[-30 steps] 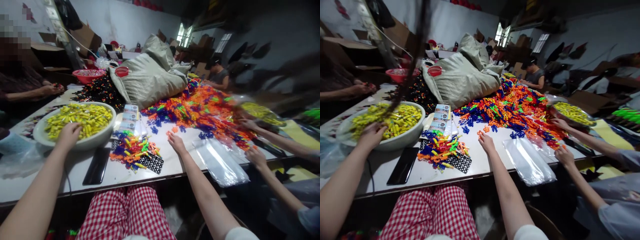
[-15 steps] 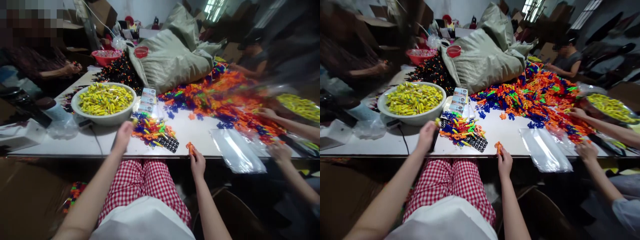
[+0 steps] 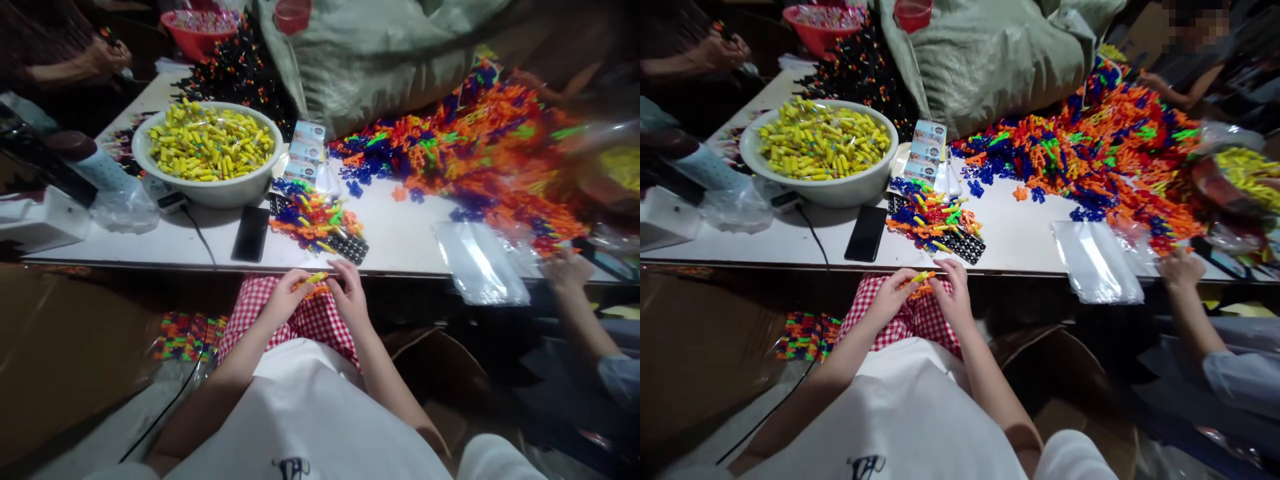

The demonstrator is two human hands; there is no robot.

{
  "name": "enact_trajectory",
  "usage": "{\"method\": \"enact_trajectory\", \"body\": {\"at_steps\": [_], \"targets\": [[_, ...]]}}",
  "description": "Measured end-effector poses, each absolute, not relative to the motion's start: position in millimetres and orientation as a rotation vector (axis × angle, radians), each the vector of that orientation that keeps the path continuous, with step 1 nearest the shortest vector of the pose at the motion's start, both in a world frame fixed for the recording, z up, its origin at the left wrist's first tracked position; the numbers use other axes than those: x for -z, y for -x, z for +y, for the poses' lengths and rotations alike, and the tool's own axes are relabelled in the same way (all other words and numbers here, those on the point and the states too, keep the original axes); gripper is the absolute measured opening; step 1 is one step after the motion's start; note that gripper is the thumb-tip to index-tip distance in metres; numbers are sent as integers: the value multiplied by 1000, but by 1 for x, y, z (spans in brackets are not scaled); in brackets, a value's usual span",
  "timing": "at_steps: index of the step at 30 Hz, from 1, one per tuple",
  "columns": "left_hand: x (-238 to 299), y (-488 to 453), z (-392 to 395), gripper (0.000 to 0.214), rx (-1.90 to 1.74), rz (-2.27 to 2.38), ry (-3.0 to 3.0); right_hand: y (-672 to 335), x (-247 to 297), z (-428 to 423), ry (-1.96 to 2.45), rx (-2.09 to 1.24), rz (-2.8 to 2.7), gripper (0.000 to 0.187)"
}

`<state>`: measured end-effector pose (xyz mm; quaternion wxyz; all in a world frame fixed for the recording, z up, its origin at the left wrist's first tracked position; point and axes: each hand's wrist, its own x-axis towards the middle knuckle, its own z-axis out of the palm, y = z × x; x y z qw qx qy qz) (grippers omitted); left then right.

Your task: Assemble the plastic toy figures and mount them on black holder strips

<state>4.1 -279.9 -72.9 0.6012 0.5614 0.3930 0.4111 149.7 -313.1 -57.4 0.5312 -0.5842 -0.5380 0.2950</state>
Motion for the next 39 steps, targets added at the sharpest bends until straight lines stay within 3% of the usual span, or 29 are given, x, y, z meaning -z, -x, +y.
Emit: {"method": "enact_trajectory", "body": {"at_steps": [3,8,14,20,25,39], "targets": [[71,-1,-283,18,-927,906,-1365,-148,54,-316,1332,-862,-1371,14],[74,-3,-289,11,-913,896,-1386,-154,54,-319,1157,-1111,-866,10],[71,-4,-294,46,-880,857,-1122,-182,64,-316,1153,-1178,-689,27],[57,-8,-293,46,-844,857,-1039,-178,78,-321,1130,-1548,-658,31],[58,-6,-291,33,-790,851,-1068,-174,77,-322,1152,-1551,-701,35],[63,-4,-290,42,-735,701,-904,-162,77,-325,1086,-1542,-799,47]]}}
